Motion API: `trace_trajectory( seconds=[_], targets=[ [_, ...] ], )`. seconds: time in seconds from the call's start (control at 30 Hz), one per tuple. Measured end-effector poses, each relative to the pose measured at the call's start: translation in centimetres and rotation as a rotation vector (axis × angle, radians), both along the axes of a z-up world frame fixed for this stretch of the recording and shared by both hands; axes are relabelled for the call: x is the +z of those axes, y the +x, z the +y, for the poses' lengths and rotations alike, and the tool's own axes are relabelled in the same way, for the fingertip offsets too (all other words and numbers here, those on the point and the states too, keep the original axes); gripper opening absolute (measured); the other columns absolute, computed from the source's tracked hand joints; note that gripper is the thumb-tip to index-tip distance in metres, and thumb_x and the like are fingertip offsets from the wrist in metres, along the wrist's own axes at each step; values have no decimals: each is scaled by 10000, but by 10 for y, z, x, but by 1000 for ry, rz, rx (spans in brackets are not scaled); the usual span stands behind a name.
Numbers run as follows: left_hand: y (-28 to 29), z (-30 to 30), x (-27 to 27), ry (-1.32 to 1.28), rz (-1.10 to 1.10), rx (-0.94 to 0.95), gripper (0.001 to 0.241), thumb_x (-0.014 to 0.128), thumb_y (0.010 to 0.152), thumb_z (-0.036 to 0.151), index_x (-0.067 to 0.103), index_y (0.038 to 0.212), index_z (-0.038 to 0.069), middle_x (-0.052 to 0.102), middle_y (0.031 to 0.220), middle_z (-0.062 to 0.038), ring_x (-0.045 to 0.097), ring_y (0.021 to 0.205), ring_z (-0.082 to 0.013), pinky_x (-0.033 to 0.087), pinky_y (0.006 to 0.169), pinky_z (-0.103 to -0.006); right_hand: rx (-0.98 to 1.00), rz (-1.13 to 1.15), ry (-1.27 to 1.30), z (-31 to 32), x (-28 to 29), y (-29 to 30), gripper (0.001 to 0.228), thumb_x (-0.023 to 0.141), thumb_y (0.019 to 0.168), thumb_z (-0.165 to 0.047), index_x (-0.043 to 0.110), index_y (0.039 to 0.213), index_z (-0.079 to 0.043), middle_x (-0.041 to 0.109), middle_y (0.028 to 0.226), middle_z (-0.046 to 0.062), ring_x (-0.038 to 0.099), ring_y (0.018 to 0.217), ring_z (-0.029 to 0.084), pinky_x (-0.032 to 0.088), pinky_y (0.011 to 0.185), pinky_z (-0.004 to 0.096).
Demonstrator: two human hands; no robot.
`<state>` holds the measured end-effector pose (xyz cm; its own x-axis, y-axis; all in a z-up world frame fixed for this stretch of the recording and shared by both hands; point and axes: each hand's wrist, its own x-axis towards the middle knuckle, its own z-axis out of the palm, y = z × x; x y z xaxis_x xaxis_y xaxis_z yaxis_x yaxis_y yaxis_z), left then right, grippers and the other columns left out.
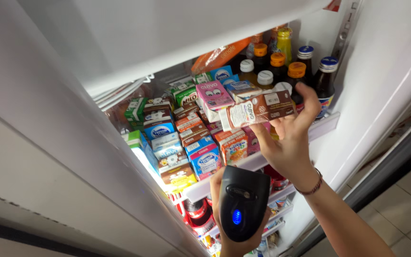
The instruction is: The person restocks a refrigerated display by taking beverage cartons from a cardboard box, scanning each with a handheld barcode scanner, and placing them on shelves. Then the person wipes the glass lid of a freezer with a cloth.
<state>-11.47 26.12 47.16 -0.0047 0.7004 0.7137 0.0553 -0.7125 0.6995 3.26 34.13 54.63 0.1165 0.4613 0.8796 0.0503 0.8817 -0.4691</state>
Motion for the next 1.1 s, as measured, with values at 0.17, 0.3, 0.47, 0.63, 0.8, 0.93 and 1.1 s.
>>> trace_trajectory(
  seconds=[0.17,0.3,0.47,0.63,0.8,0.93,1.1],
  targets=[
    [-1,1,3,-131,12,43,501,808,602,95,703,1085,12,561,1242,-130,667,1016,-239,552,888,-346,-252,-136,8,-4,-5,12,596,668,1020,30,314,1495,-37,517,1423,130,599,1285,221,527,1144,381],
    [3,1,5,-212,-104,-4,577,790,616,77,649,1169,-7,569,1194,-116,674,981,-222,556,867,-321,-388,-288,-22,-7,9,32,580,704,987,31,360,1453,-2,465,1387,168,603,1255,225,575,1078,352],
    [7,5,7,-133,-63,-29,543,773,696,54,663,1223,-24,595,1252,-142,699,1075,-250,550,967,-340,-464,-537,-150,-11,44,44,623,773,887,-31,436,1410,14,593,1309,164,630,1184,202,536,977,369],
    [11,8,4,-37,-36,-33,507,795,692,78,675,1174,-24,575,1280,-169,654,1152,-299,524,1024,-377,-338,-558,-434,-11,69,40,658,747,858,-70,467,1453,-53,638,1278,111,675,1067,163,616,682,306],
    [21,9,1,-67,-59,-35,454,796,683,103,702,1114,-4,588,1272,-166,657,1157,-304,535,1015,-384,-399,-450,-286,-9,54,35,705,782,866,-47,439,1481,-9,680,1253,156,722,989,183,607,790,313],
    [21,9,-1,-98,-79,-48,471,799,667,113,690,1107,-14,581,1255,-169,649,1147,-305,526,1004,-388,-486,-289,-233,-3,23,29,607,787,922,-31,473,1440,11,729,1214,175,752,1071,210,631,900,322],
    [23,13,-6,-18,-9,22,431,844,644,105,749,1048,-10,600,1241,-156,667,1123,-288,548,970,-379,-489,-127,-184,-1,3,21,537,751,953,-32,485,1418,13,691,1261,185,736,1086,220,643,902,327]
  ],
)
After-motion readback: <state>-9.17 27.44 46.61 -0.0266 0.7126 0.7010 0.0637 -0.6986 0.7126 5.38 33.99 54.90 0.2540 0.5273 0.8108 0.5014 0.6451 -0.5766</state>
